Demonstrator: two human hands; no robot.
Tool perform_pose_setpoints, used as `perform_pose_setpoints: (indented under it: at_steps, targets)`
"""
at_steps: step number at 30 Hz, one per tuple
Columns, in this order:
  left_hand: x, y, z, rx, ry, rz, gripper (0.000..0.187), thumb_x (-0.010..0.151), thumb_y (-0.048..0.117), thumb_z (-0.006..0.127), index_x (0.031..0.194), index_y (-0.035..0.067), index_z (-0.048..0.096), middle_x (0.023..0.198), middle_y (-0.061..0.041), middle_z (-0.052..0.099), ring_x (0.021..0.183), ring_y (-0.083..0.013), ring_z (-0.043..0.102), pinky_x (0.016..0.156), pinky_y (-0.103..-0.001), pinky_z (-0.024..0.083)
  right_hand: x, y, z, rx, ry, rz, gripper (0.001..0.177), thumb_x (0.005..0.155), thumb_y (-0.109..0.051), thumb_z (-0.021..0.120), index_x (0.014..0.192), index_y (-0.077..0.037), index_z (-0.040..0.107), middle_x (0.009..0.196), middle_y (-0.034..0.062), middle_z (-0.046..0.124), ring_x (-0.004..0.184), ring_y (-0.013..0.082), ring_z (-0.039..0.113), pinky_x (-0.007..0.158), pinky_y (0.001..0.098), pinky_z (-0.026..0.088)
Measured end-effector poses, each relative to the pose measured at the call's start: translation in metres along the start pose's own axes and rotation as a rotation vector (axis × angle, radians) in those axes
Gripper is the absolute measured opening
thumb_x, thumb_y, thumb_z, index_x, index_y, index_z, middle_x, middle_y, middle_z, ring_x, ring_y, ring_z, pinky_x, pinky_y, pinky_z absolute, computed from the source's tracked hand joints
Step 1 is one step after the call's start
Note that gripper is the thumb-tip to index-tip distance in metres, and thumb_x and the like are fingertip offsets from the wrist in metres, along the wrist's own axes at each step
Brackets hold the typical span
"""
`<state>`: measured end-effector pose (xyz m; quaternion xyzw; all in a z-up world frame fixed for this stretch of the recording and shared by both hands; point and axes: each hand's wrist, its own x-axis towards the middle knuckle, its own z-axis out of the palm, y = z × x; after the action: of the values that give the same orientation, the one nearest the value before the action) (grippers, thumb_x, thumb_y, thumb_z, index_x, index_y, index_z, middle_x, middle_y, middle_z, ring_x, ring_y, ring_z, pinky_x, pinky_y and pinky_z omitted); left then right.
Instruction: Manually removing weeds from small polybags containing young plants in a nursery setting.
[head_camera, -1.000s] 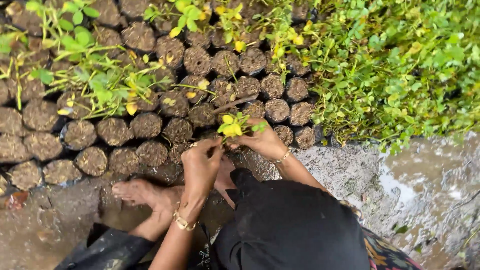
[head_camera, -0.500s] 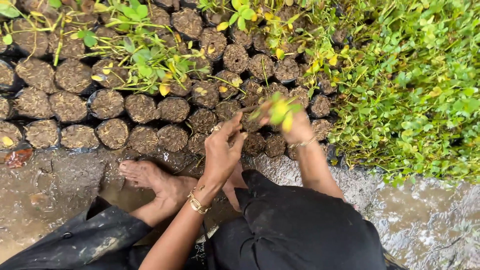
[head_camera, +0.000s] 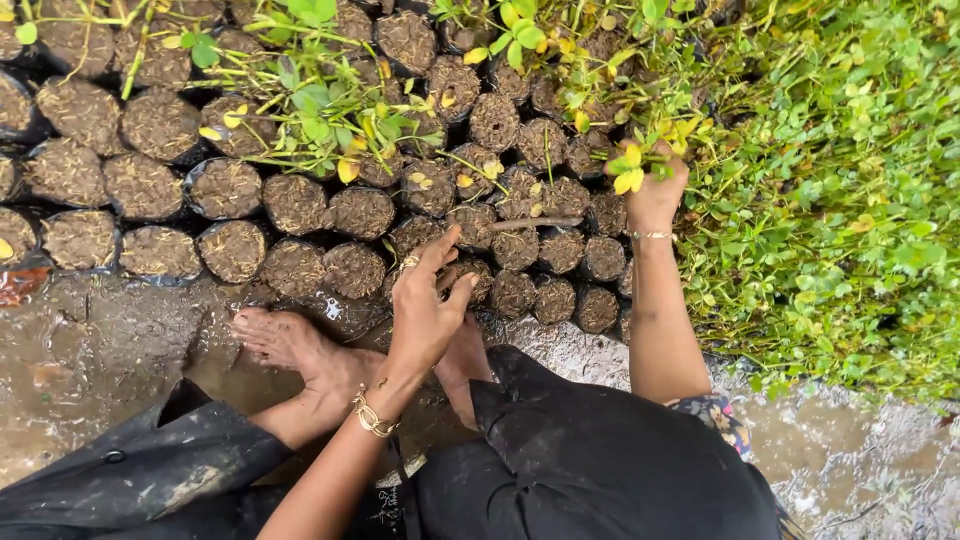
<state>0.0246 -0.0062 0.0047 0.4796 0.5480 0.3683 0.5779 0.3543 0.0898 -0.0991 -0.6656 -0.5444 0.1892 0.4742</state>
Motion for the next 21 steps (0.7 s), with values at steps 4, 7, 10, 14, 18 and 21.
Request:
perform_pose_setpoints:
  at_steps: [4,7,10,14,18,21]
  targets:
    - [-0.002,0.002,-0.004,-0.003,0.005,0.007,0.06,0.086,-0.013,0.064,0.144,-0.009,0.048,0.139,-0.041,0.049,0.125,-0.0547,0.054,0.102,-0.056,0.053,-0.014,-0.018,-0.01,-0.216,-0.07,-0.151,0.019,0.089,0.016,0.076,0.098,0.0,0.07,0.086,0.0138,0.065,0.081,0.0268,0.064,0.076,0.0404,0.056]
    - [-0.003,-0.001,-0.002,0.0,-0.006,-0.016,0.061,0.086,-0.012,0.064,0.145,-0.008,0.047,0.139,-0.041,0.048,0.126,-0.0546,0.054,0.103,-0.057,0.052,-0.017,-0.002,-0.013,-0.452,-0.22,-0.335,0.031,0.08,0.021,0.076,0.099,-0.002,0.068,0.086,0.0123,0.065,0.085,0.027,0.065,0.079,0.0377,0.057]
    - [-0.004,-0.003,-0.001,0.012,-0.021,-0.002,0.063,0.086,-0.012,0.065,0.147,-0.008,0.045,0.141,-0.041,0.047,0.126,-0.0545,0.054,0.103,-0.057,0.052,-0.005,-0.007,-0.007,-0.597,-0.354,-0.4,0.037,0.077,0.024,0.074,0.103,-0.002,0.068,0.087,0.0097,0.065,0.086,0.0252,0.065,0.079,0.0356,0.057]
    - [-0.001,-0.001,0.001,0.0,-0.028,-0.014,0.061,0.088,-0.011,0.062,0.146,-0.008,0.044,0.139,-0.04,0.048,0.125,-0.0551,0.054,0.103,-0.059,0.051,0.014,0.018,0.007,-0.657,-0.459,-0.464,0.037,0.077,0.022,0.075,0.106,0.002,0.064,0.088,0.0151,0.065,0.085,0.0274,0.066,0.075,0.0379,0.059]
    - [-0.004,-0.011,0.004,-0.011,-0.027,0.017,0.055,0.09,-0.01,0.06,0.144,-0.009,0.048,0.133,-0.039,0.053,0.121,-0.0532,0.058,0.1,-0.058,0.054,0.02,-0.034,-0.007,-0.606,-0.65,-0.291,0.038,0.082,0.023,0.066,0.116,0.006,0.057,0.098,0.0198,0.06,0.095,0.0368,0.062,0.083,0.0442,0.055]
    - [-0.003,-0.006,-0.011,0.051,0.0,0.006,0.047,0.09,-0.008,0.061,0.137,-0.006,0.057,0.124,-0.033,0.06,0.113,-0.0473,0.064,0.094,-0.052,0.059,0.018,-0.043,-0.007,-0.617,-0.636,-0.231,0.049,0.079,0.022,0.07,0.123,0.008,0.056,0.107,0.0216,0.06,0.104,0.0363,0.062,0.09,0.0453,0.054]
